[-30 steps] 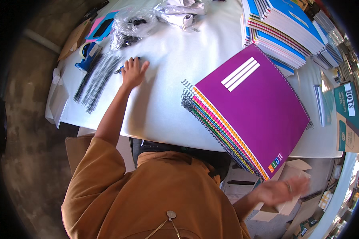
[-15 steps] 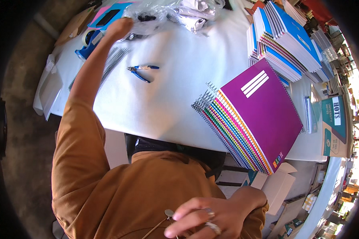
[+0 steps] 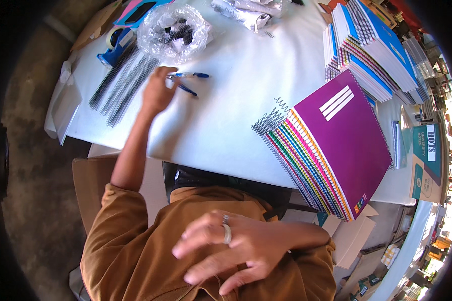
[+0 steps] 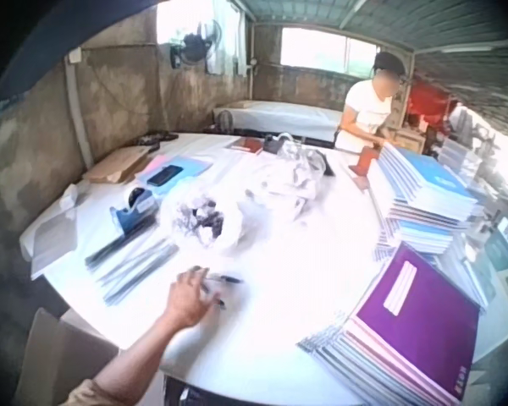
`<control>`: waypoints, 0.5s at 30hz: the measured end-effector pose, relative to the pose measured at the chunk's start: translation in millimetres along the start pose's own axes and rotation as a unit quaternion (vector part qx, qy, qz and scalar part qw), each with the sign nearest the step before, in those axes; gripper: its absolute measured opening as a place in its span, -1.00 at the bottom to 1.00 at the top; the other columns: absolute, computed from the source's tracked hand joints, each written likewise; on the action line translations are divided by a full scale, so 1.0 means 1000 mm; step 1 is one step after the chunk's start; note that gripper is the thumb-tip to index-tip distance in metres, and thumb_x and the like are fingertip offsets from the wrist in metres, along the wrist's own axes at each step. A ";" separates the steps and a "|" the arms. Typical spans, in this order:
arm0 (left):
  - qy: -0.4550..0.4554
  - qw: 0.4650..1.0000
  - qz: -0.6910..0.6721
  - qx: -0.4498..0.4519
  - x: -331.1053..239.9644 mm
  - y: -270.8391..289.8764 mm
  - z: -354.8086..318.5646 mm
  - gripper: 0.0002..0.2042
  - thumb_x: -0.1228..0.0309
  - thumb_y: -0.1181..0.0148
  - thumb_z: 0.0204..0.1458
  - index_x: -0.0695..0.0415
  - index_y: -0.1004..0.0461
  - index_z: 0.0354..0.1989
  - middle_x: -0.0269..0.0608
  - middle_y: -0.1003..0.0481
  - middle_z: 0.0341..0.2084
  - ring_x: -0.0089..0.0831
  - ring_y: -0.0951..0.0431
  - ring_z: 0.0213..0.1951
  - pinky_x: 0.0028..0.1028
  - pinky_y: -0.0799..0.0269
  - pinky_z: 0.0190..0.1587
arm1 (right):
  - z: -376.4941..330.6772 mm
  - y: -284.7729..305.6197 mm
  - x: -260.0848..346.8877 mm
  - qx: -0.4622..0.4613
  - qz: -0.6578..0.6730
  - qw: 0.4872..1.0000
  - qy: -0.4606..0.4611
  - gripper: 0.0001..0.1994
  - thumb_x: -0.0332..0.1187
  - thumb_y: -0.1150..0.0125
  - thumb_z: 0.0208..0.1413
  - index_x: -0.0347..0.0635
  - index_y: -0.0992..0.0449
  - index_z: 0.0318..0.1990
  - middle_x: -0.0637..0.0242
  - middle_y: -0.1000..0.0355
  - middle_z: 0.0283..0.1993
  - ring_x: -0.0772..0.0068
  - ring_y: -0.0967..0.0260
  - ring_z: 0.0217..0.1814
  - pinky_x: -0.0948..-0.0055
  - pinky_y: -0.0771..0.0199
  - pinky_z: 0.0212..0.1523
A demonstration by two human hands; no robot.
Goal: The person organizes stacks of notebooks on a table and uses pliers to trim the wire coils on several spiral-bound notebooks.
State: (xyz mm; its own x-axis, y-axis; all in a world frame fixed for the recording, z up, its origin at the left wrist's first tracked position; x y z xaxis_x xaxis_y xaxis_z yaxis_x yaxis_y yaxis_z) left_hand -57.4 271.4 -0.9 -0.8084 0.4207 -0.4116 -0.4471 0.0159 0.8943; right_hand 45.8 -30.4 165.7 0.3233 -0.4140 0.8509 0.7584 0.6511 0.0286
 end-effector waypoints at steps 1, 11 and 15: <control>-0.011 0.998 0.059 -0.036 -0.011 -0.021 -0.014 -0.56 0.00 -0.03 0.05 -0.03 -0.39 0.03 -0.11 -0.24 0.15 -0.10 -0.24 0.16 -0.12 -0.18 0.16 | 0.002 -0.006 -0.009 0.042 0.034 0.999 -0.007 -0.78 -0.26 -0.25 0.04 -0.13 -0.53 -0.19 0.30 -0.41 -0.14 0.22 -0.34 -0.10 0.28 -0.30 -0.09; 0.021 0.999 -0.035 -0.032 -0.027 -0.016 -0.072 -0.58 0.05 -0.13 0.00 0.07 -0.44 -0.06 -0.05 -0.33 0.05 -0.05 -0.12 0.22 -0.10 0.10 0.26 | -0.029 0.047 -0.076 -0.146 -0.216 0.952 -0.162 -0.80 -0.37 -0.34 -0.08 -0.13 -0.56 -0.25 0.32 -0.48 -0.30 0.23 -0.39 -0.21 0.31 -0.33 -0.08; -0.025 0.990 0.142 -0.009 -0.033 -0.037 -0.089 -0.31 0.08 -0.14 0.00 -0.06 -0.04 0.31 0.07 -0.10 0.24 0.04 0.04 0.30 -0.06 0.14 0.29 | -0.055 0.069 -0.094 -0.224 -0.418 0.847 -0.240 -0.71 -0.40 -0.29 -0.09 -0.15 -0.54 -0.14 0.21 -0.47 -0.20 0.17 -0.36 -0.12 0.28 -0.30 -0.03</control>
State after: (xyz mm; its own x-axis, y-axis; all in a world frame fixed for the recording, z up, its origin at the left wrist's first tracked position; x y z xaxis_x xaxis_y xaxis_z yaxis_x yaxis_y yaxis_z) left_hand -47.7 176.5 -35.6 -0.8826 0.4504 -0.1349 -0.2121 -0.1255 0.9692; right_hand 98.7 19.0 58.9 -0.6190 -0.2341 0.7497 0.7819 -0.0942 0.6162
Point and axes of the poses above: each hand's wrist, its own z-axis towards the middle knuckle, its own y-axis out of the back of the hand, x = y × z, the point moved 7 cm from there along z, towards the middle knuckle
